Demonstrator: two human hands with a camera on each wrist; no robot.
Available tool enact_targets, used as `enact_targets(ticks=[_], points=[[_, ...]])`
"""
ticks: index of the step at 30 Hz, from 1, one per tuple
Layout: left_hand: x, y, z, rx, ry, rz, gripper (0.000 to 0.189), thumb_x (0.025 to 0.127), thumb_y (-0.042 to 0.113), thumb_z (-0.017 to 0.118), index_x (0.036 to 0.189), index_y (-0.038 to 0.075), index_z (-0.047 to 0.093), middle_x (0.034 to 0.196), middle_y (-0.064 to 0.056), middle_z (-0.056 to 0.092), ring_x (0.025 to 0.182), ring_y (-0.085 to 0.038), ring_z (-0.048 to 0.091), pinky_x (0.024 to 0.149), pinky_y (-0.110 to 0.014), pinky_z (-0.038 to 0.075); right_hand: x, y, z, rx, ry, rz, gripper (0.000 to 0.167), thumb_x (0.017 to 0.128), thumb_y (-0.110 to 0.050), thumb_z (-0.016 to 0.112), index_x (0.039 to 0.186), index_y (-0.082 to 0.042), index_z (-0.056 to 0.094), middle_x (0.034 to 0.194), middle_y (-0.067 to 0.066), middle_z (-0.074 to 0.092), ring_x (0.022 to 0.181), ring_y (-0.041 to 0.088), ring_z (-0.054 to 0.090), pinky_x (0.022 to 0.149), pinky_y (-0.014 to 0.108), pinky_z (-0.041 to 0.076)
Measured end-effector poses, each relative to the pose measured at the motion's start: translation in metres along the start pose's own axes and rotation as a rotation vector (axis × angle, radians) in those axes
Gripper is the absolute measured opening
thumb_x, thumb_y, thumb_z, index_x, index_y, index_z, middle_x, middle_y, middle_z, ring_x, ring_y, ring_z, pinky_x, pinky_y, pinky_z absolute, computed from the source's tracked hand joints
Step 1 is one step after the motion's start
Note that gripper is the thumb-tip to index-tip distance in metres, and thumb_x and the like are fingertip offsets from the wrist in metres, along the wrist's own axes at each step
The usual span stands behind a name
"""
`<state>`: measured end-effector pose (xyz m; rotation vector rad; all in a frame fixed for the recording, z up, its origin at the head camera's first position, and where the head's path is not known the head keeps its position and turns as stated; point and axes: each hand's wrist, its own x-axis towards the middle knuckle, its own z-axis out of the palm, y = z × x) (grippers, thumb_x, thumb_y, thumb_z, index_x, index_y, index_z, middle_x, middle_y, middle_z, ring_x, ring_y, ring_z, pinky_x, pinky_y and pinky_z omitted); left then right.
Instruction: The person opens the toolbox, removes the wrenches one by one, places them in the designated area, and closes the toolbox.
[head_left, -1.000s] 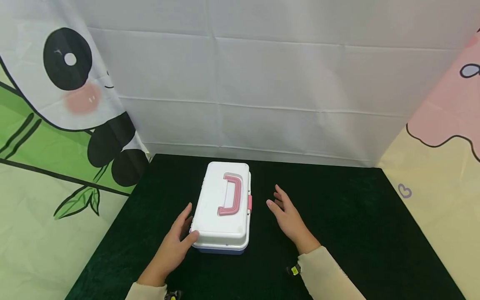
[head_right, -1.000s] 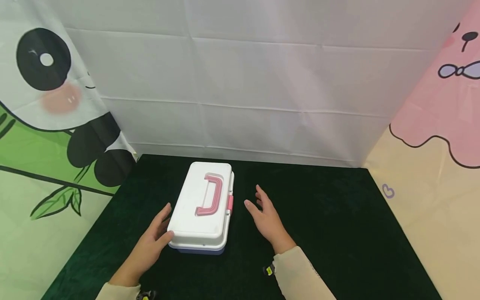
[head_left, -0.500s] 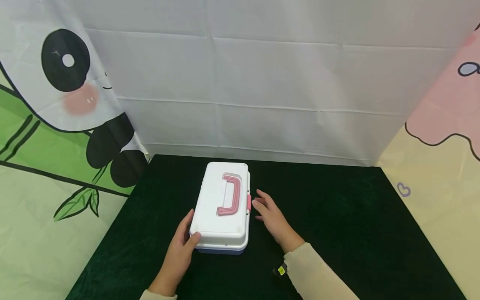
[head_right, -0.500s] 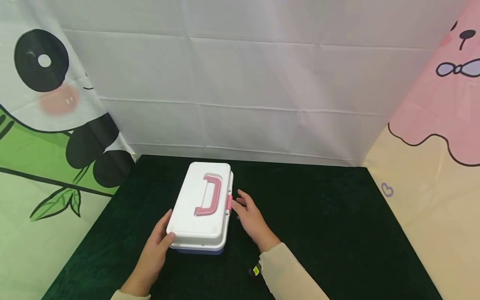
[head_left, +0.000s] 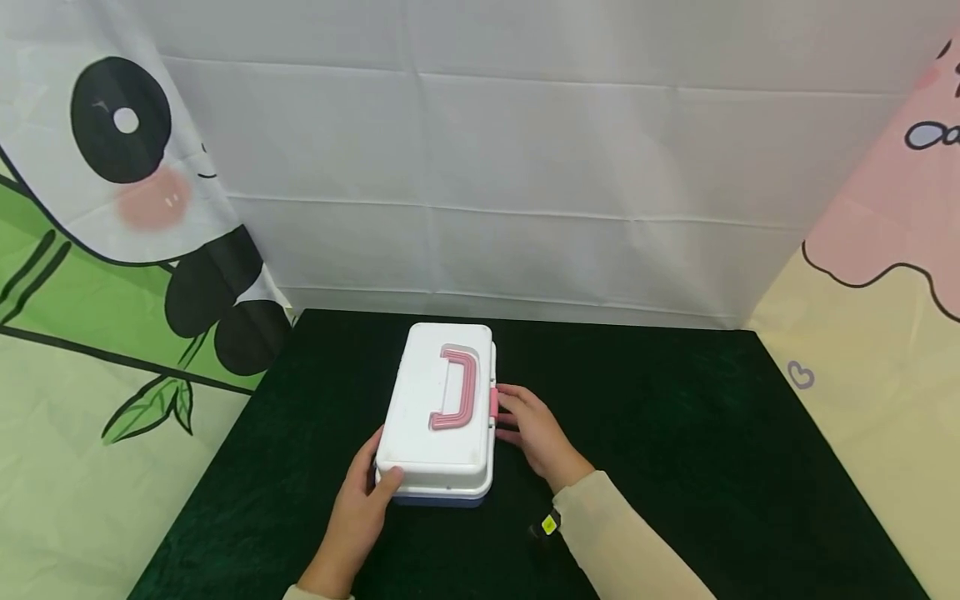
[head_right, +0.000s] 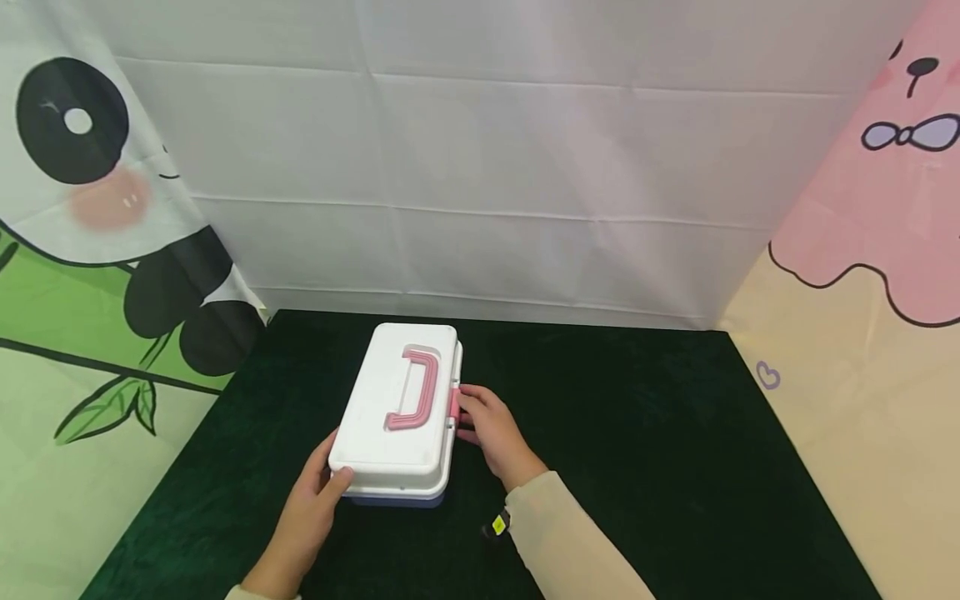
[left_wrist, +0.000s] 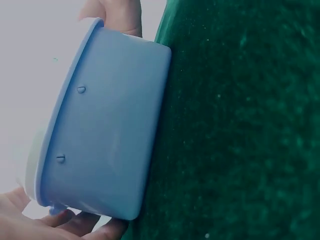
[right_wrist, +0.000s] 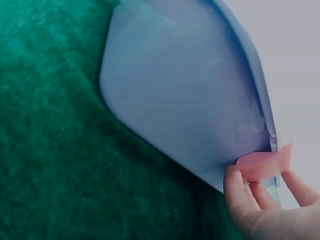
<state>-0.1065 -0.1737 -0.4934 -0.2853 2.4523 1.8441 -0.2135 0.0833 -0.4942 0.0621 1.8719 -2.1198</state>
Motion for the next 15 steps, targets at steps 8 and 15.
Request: enact_targets(ticks=[8,15], points=[[0.002,0.004,0.006,-0.044,0.012,-0.044,0.083,0.099,0.057,0.061,0.164,0.021,0.023,0.171,-0.010,0.017,0.155,-0.035,0.015,0.120,-0.063,0.018,0.008,0.000,-0.001,0.095,0.060,0.113,0.040,0.100,-0.025,0.068,0.135,-0.007,0.062,0.127,0.013,0.065,0.109,0.027,0.064,0.095,0.041,0.057],[0.001,0.005,0.010,0.022,0.040,-0.046,0.084,0.099,0.062,0.057,0.163,0.022,0.022,0.170,-0.011,0.018,0.154,-0.037,0.020,0.118,-0.063,0.024,0.013,0.000,-0.002,0.132,0.056,0.166,0.047,0.096,-0.027,0.076,0.136,-0.007,0.063,0.124,0.013,0.067,0.108,0.026,0.067,0.094,0.040,0.057]])
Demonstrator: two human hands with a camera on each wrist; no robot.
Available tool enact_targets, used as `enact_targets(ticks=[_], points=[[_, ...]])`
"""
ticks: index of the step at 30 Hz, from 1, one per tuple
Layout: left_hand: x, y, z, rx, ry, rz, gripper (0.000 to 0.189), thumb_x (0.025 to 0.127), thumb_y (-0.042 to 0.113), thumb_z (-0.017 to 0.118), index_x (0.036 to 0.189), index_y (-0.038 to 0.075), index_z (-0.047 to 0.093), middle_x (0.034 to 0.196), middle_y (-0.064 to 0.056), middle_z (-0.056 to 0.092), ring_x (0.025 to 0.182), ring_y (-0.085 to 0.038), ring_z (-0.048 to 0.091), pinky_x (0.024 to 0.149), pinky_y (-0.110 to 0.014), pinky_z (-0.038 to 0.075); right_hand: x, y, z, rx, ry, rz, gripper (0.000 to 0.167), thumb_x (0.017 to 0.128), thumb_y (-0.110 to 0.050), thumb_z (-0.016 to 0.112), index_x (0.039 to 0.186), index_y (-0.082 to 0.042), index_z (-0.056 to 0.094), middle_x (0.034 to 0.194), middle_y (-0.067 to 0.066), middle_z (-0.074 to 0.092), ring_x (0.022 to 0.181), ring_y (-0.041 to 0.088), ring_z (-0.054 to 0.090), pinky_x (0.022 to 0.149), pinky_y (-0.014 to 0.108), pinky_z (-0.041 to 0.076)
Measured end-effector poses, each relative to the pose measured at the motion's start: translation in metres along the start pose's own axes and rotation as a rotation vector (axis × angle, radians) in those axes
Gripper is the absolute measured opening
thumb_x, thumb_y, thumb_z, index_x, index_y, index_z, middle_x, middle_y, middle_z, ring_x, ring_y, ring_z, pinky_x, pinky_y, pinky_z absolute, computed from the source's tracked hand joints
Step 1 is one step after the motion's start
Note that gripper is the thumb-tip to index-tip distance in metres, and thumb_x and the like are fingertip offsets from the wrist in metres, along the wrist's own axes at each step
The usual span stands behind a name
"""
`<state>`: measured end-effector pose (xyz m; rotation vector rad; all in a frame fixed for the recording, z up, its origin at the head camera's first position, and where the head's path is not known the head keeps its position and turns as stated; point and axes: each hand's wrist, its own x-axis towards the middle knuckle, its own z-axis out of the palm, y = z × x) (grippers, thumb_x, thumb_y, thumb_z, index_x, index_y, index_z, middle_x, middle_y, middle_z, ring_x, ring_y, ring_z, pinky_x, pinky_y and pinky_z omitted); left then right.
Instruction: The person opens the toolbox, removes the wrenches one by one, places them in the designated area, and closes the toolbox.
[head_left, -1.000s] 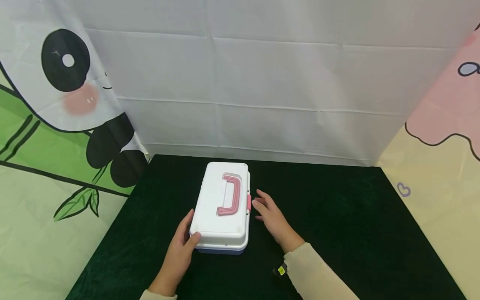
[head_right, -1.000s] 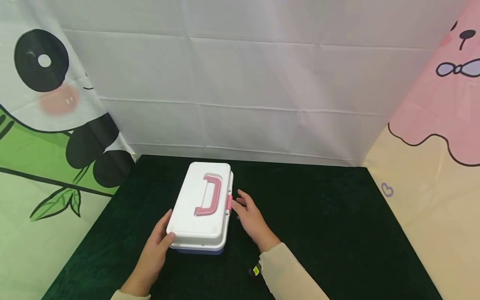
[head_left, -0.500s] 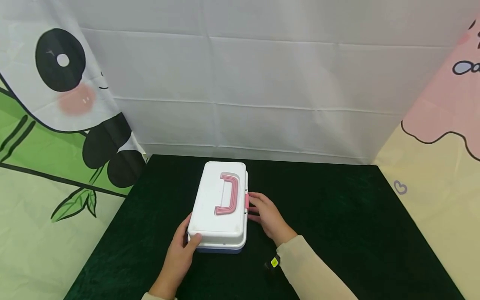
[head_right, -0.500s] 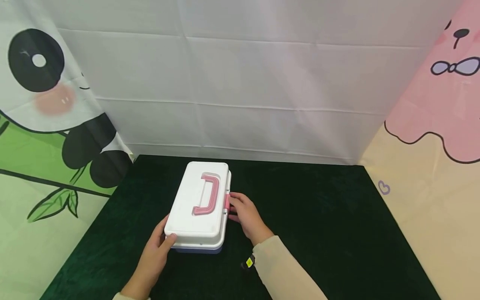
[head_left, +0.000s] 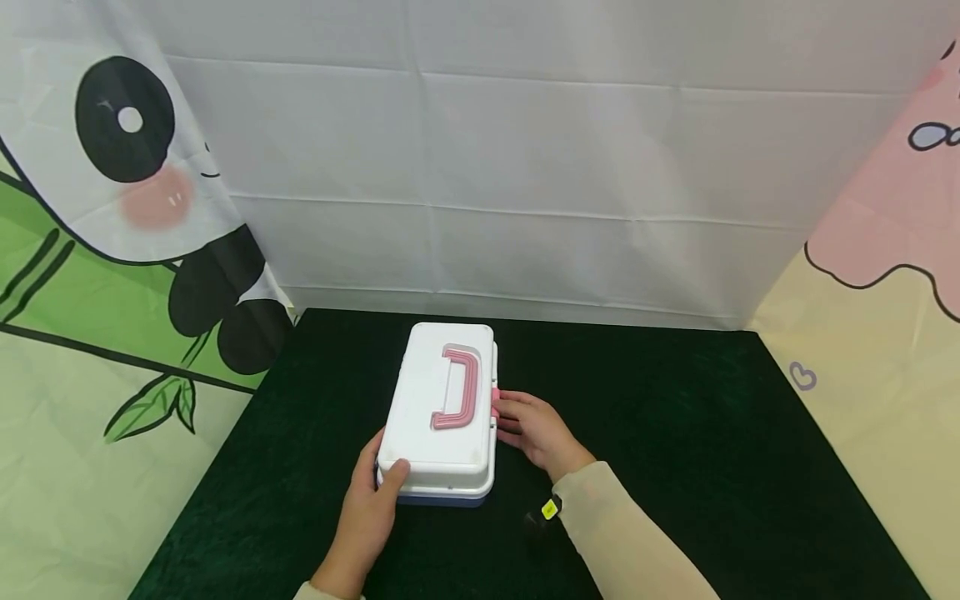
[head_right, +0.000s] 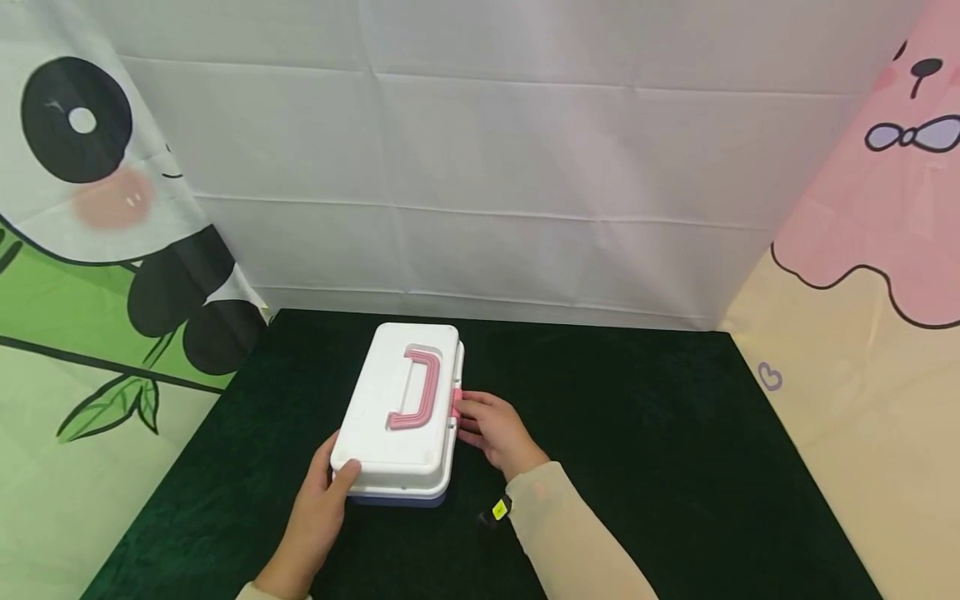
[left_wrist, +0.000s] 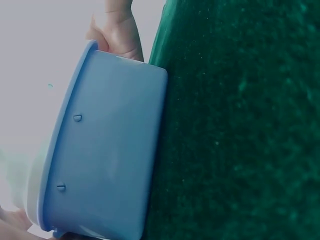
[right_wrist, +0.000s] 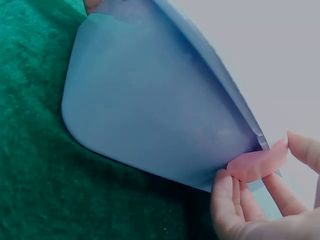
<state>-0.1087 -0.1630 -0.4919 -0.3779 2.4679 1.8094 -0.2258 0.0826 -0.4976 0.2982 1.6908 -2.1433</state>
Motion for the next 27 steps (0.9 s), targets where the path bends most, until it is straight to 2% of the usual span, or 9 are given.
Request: enact_targets(ticks=[8,14,27], points=[[0.001,0.002,0.001,0.031,0.000,0.057,0.083,0.099,0.062,0.057,0.161,0.018,0.025,0.167,-0.013,0.023,0.151,-0.036,0.026,0.118,-0.063,0.023,0.008,-0.001,-0.008,0.037,-0.021,0.066,0.051,0.090,-0.027,0.082,0.134,-0.007,0.064,0.123,0.014,0.068,0.106,0.028,0.068,0.093,0.042,0.058],[0.002,0.003,-0.001,0.035,-0.001,0.084,0.082,0.099,0.061,0.058,0.160,0.016,0.026,0.166,-0.014,0.026,0.150,-0.035,0.028,0.119,-0.063,0.022,0.010,-0.004,-0.009,0.067,-0.024,0.095,0.048,0.091,-0.022,0.082,0.132,-0.007,0.065,0.118,0.013,0.071,0.102,0.027,0.069,0.091,0.043,0.059],[0.000,0.005,-0.006,0.045,-0.010,0.074,0.082,0.099,0.059,0.060,0.159,0.015,0.026,0.165,-0.015,0.027,0.148,-0.034,0.029,0.120,-0.063,0.020,0.017,-0.003,-0.010,0.117,-0.061,0.135,0.046,0.092,-0.020,0.080,0.133,-0.007,0.063,0.119,0.014,0.069,0.102,0.027,0.067,0.089,0.042,0.058]])
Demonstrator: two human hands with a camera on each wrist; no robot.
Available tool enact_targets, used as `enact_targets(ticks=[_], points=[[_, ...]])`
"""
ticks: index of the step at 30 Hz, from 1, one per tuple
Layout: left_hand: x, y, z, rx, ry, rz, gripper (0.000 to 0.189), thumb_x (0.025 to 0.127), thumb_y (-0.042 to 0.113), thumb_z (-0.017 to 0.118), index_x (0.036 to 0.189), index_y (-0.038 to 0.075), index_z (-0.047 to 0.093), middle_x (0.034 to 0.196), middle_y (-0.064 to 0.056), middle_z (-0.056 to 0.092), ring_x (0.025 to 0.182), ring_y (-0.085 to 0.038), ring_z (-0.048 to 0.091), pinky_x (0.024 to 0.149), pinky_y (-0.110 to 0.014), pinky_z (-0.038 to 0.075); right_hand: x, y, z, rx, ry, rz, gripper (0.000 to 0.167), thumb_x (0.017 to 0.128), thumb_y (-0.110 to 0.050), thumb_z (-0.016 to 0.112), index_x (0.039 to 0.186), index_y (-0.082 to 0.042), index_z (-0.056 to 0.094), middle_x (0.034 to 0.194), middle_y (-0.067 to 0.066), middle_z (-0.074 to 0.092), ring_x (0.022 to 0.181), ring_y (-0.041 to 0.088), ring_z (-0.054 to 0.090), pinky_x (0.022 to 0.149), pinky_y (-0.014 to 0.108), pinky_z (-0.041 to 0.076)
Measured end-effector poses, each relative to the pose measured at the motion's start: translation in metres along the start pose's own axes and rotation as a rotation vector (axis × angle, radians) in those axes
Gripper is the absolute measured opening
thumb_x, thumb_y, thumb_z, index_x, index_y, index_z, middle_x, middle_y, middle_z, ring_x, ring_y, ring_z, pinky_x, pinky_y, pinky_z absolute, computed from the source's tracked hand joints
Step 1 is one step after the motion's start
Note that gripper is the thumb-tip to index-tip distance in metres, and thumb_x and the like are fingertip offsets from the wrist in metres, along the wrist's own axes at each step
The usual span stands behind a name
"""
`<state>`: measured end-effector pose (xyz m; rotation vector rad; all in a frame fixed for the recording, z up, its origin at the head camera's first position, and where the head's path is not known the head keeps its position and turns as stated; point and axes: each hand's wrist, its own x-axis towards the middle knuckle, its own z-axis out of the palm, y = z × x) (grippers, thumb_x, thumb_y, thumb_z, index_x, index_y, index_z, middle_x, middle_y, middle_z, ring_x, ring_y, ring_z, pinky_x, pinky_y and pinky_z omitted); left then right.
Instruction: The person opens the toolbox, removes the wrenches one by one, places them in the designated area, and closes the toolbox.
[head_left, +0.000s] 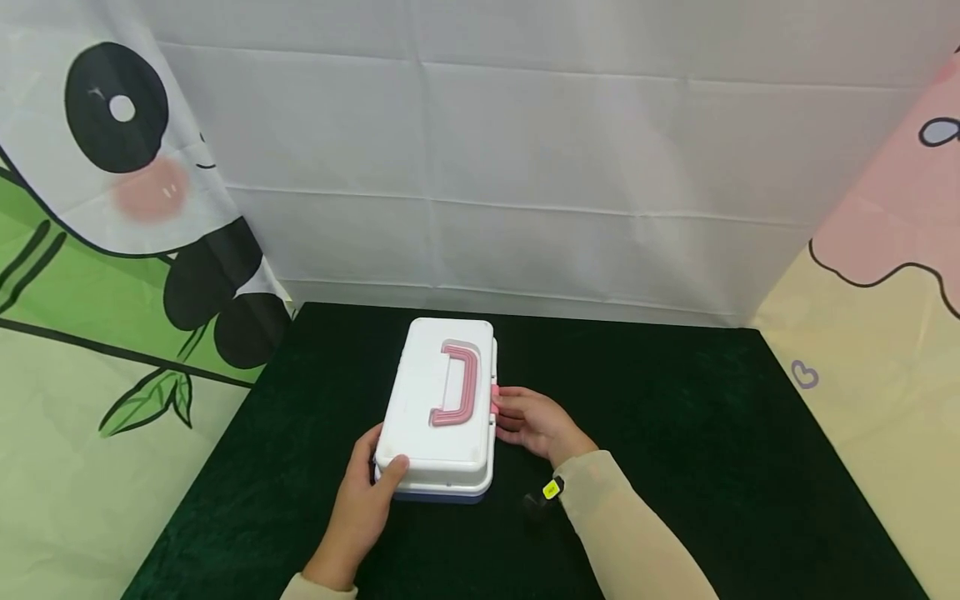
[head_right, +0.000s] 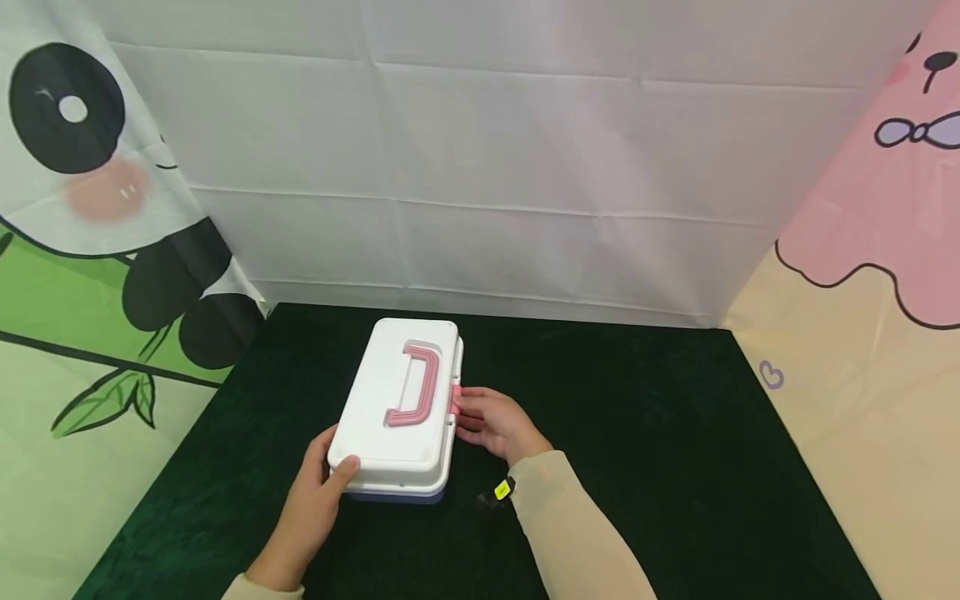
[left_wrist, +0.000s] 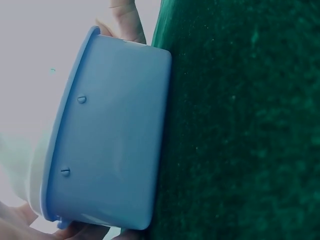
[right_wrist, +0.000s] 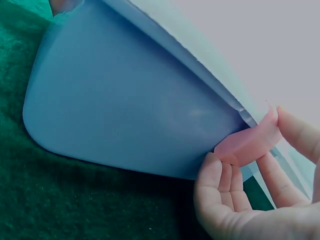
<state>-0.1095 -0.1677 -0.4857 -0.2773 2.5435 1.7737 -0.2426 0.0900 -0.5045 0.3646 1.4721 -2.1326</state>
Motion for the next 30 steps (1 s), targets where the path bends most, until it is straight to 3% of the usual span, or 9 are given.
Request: enact_targets(ticks=[6,18,30], points=[[0.0002,-0.0011,-0.0018,0.005,-0.016,-0.010,0.084,0.098,0.061,0.060,0.159,0.016,0.025,0.165,-0.015,0.026,0.148,-0.034,0.029,0.120,-0.063,0.019,0.0013,0.0014,-0.0001,-0.004,0.009,0.006,0.045,0.093,-0.020,0.080,0.132,-0.007,0.063,0.118,0.014,0.070,0.101,0.027,0.067,0.087,0.041,0.059],[-0.0007,-0.0022,-0.0006,-0.008,-0.019,0.032,0.079,0.102,0.056,0.058,0.159,0.014,0.024,0.165,-0.016,0.025,0.148,-0.034,0.028,0.120,-0.063,0.018,-0.0002,0.0016,0.0023,-0.005,0.009,-0.010,0.043,0.094,-0.019,0.078,0.132,-0.007,0.063,0.117,0.014,0.070,0.099,0.026,0.067,0.086,0.040,0.059],[-0.0006,-0.0021,-0.0007,-0.004,-0.019,0.015,0.082,0.100,0.059,0.058,0.160,0.014,0.023,0.166,-0.016,0.024,0.149,-0.035,0.028,0.120,-0.064,0.018,-0.0004,0.0012,0.0023,-0.007,0.016,-0.014,0.043,0.093,-0.019,0.079,0.131,-0.007,0.063,0.115,0.013,0.071,0.098,0.026,0.067,0.085,0.040,0.059]])
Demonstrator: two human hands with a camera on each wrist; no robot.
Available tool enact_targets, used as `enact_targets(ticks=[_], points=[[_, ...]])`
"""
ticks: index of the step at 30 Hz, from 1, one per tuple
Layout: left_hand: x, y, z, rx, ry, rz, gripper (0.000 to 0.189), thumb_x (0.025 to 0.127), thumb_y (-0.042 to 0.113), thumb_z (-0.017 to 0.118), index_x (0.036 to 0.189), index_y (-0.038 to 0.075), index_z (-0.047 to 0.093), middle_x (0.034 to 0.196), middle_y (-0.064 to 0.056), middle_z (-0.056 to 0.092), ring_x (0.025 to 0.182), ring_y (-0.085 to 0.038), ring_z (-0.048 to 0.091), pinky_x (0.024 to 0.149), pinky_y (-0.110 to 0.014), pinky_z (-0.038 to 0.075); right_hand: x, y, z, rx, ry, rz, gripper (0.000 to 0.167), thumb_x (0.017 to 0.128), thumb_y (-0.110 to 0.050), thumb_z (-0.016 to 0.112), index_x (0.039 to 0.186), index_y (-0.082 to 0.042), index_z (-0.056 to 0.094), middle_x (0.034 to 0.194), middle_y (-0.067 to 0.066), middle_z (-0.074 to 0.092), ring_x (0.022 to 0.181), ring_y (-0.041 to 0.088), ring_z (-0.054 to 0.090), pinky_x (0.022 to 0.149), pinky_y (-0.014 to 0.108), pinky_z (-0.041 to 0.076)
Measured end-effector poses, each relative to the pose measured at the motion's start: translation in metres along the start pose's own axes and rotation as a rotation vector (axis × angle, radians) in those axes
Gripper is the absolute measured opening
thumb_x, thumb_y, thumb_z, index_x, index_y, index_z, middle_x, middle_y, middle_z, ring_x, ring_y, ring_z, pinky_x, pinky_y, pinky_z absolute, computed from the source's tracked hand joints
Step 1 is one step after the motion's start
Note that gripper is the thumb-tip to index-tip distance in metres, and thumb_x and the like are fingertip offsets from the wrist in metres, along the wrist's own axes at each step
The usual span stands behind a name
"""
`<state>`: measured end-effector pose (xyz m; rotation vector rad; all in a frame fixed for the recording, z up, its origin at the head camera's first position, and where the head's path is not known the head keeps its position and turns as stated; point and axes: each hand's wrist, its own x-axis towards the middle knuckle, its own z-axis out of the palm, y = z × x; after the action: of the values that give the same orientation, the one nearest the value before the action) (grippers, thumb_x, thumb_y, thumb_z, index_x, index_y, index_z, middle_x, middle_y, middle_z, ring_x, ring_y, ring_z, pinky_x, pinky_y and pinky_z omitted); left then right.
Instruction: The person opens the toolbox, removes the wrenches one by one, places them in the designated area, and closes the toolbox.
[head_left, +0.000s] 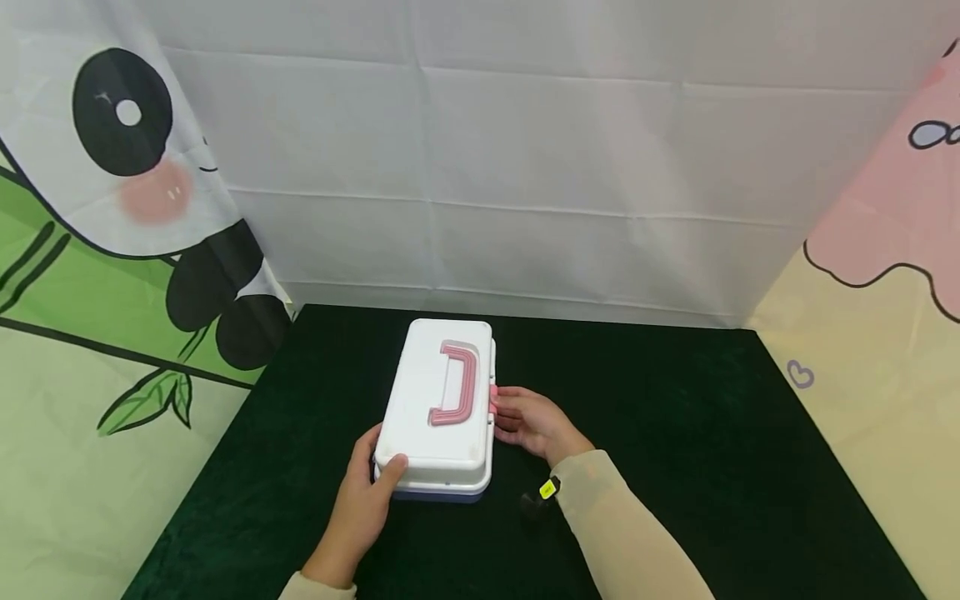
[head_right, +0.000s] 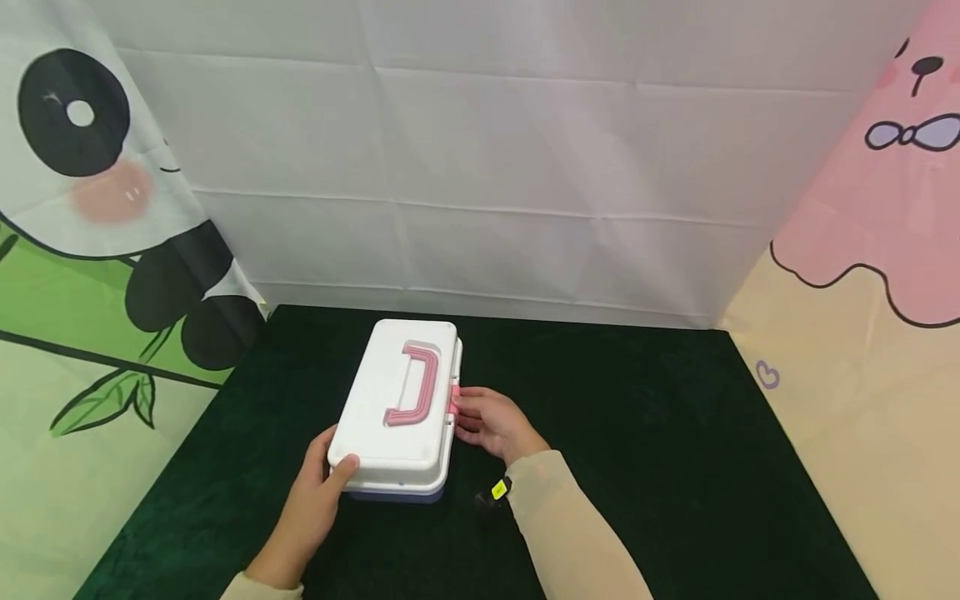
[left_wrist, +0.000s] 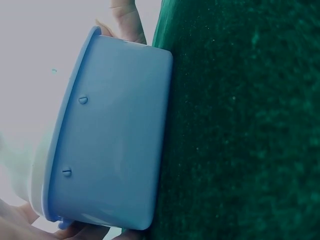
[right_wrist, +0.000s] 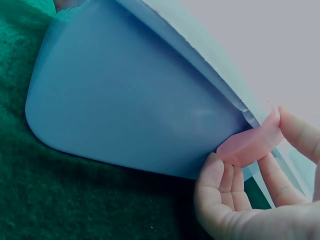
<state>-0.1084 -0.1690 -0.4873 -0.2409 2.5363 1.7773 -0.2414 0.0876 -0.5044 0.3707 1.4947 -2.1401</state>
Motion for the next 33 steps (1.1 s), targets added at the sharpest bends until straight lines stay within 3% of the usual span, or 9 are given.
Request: enact_targets(ticks=[14,33], points=[[-0.0008,-0.0004,-0.0002,-0.030,0.000,0.006,0.079,0.101,0.055,0.059,0.160,0.015,0.024,0.166,-0.015,0.024,0.151,-0.034,0.025,0.120,-0.064,0.016,-0.0023,-0.0004,0.0017,-0.019,0.001,-0.001,0.041,0.094,-0.020,0.078,0.130,-0.007,0.064,0.113,0.011,0.072,0.097,0.025,0.067,0.084,0.038,0.059],[-0.0007,0.0013,0.0028,-0.004,0.007,0.000,0.079,0.101,0.055,0.059,0.159,0.014,0.025,0.166,-0.016,0.024,0.151,-0.036,0.025,0.120,-0.064,0.018,-0.0015,-0.0023,-0.0012,-0.040,0.003,-0.001,0.043,0.093,-0.022,0.079,0.131,-0.007,0.063,0.113,0.012,0.071,0.096,0.025,0.066,0.083,0.038,0.059]])
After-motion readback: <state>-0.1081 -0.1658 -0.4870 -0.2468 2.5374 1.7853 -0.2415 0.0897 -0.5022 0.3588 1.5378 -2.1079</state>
